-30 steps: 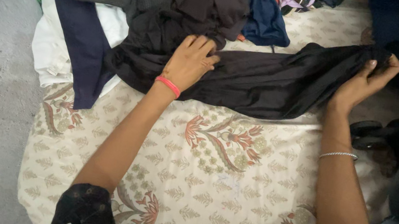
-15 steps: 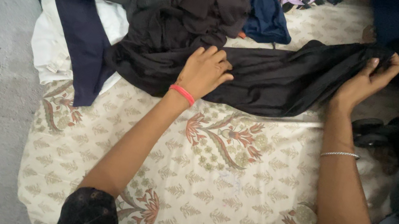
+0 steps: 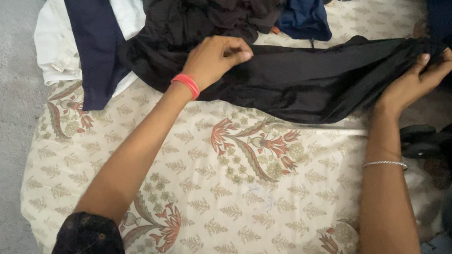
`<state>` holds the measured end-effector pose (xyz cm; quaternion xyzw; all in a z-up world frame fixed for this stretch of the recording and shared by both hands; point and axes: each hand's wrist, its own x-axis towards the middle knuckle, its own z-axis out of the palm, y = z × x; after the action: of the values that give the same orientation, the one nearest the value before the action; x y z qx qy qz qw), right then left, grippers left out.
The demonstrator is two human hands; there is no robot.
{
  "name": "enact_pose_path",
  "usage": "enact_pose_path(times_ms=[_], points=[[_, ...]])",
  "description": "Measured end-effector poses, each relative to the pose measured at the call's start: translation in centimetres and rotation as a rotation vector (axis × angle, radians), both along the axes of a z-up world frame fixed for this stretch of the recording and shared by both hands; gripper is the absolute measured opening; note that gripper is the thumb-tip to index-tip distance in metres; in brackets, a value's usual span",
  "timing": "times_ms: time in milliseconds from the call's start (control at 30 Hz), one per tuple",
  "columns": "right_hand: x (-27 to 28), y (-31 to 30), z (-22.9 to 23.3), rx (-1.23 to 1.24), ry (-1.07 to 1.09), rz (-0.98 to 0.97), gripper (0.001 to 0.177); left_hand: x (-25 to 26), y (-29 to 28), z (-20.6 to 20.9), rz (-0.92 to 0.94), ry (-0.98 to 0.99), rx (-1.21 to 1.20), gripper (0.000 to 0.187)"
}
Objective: The person folds a white shirt and a pair of black trousers by hand and places them inside an open suitcase.
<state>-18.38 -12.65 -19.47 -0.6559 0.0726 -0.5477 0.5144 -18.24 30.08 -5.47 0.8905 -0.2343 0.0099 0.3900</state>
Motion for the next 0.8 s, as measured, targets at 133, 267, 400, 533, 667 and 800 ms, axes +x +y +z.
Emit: enact_pose_path(times_ms=[133, 267, 400, 533, 667, 800], points=[[0.3, -0.2, -0.2, 0.006, -0.029, 0.039, 0.024, -0.3, 0.4, 1.0, 0.117, -0.705, 0.13, 0.016], [0.4, -0.4, -0.3, 0.031, -0.045, 0.077, 0.024, -0.4, -0.4, 0.7, 0.116, -0.603, 0.031, 0.016], [0.4, -0.2, -0.2, 0.036, -0.049, 0.074, 0.024, -1.0, -1.4, -1.0, 0.042, -0.6, 0.153, 0.02], [0.1, 0.1, 0.1, 0.055, -0.017, 0.059, 0.023, 0.7, -2.7, -2.0, 0.098, -0.602, 0.134, 0.023], [0.0, 0.1, 0.1, 0.035, -0.028, 0.073, 0.025, 2.0, -4.1, -2.4, 0.081, -0.619, 0.248, 0.017], [0.5, -0.5, -0.4, 0.019, -0.047, 0.063, 0.026, 1.4, -4.1, -2.7, 0.133, -0.542, 0.111, 0.015]])
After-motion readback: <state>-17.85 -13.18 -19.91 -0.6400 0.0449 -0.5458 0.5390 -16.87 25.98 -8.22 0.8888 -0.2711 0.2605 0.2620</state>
